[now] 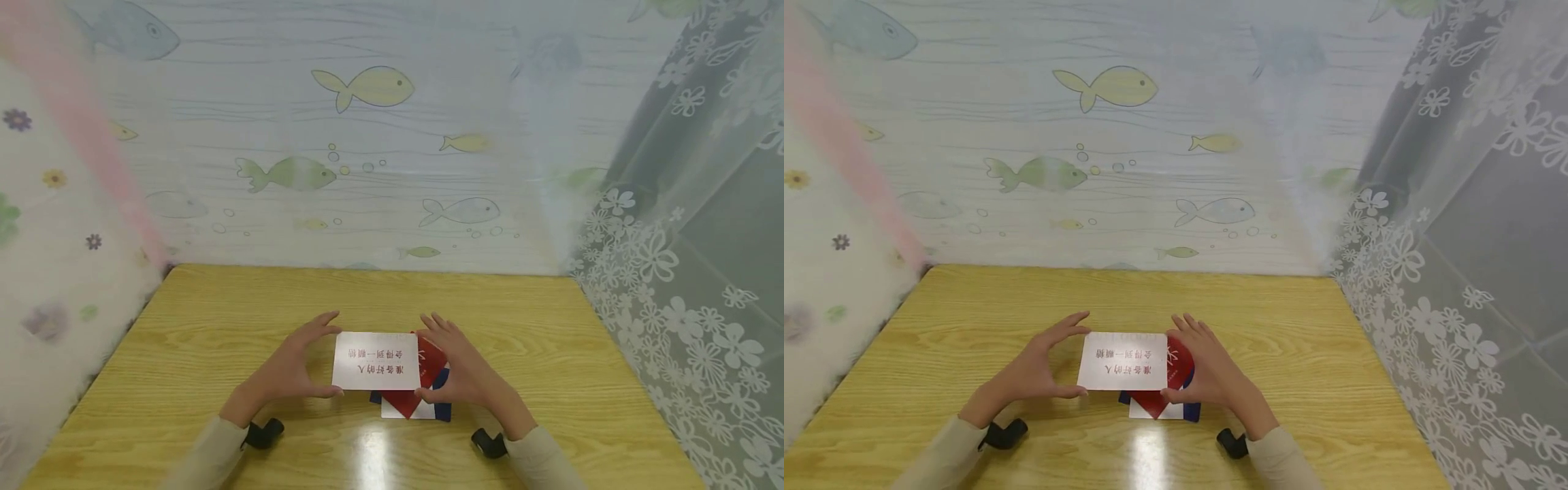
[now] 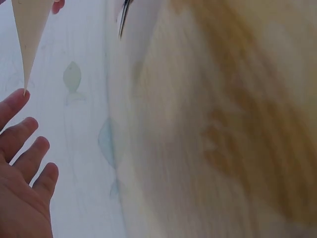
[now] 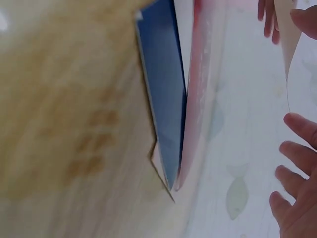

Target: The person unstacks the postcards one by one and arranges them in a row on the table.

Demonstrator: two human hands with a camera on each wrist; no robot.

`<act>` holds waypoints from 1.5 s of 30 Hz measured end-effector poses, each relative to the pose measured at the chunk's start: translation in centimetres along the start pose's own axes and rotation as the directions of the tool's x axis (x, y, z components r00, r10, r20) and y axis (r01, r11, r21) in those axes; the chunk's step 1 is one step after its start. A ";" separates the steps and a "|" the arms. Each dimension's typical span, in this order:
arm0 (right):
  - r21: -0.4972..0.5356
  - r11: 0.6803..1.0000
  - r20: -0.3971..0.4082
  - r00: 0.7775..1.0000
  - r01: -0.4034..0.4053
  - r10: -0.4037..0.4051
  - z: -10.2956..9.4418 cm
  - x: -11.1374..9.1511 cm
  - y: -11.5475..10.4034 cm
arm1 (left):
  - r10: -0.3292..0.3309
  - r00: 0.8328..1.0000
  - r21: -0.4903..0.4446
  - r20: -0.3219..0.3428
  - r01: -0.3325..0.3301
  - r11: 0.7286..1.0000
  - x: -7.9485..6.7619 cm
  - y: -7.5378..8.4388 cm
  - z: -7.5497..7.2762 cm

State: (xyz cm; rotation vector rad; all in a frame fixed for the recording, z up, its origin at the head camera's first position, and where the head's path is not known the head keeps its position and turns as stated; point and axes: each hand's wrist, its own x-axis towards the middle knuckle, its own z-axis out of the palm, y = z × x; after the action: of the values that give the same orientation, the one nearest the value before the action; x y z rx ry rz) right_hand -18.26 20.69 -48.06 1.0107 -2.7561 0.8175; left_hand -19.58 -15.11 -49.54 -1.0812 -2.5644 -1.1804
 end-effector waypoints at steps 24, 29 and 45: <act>-0.127 0.992 0.071 0.997 -0.023 0.032 2.1 9.8 4.0 | -0.104 0.994 0.125 -0.014 0.105 0.987 4.0 -7.7 -2.8; -0.144 0.988 0.110 0.992 -0.051 0.067 2.7 11.1 4.6 | -0.148 0.989 0.149 0.006 0.146 0.978 4.4 -8.8 -2.9; -0.154 0.981 0.235 0.960 -0.119 0.153 2.6 14.9 4.6 | -0.260 0.964 0.155 0.054 0.249 0.956 5.5 -10.1 -4.6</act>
State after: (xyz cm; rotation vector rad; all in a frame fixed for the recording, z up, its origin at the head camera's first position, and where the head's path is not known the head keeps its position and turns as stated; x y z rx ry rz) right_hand -32.51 13.73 -48.45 0.9636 -3.0712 0.5374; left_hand -31.04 -19.76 -50.55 -0.7954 -2.8647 -0.9945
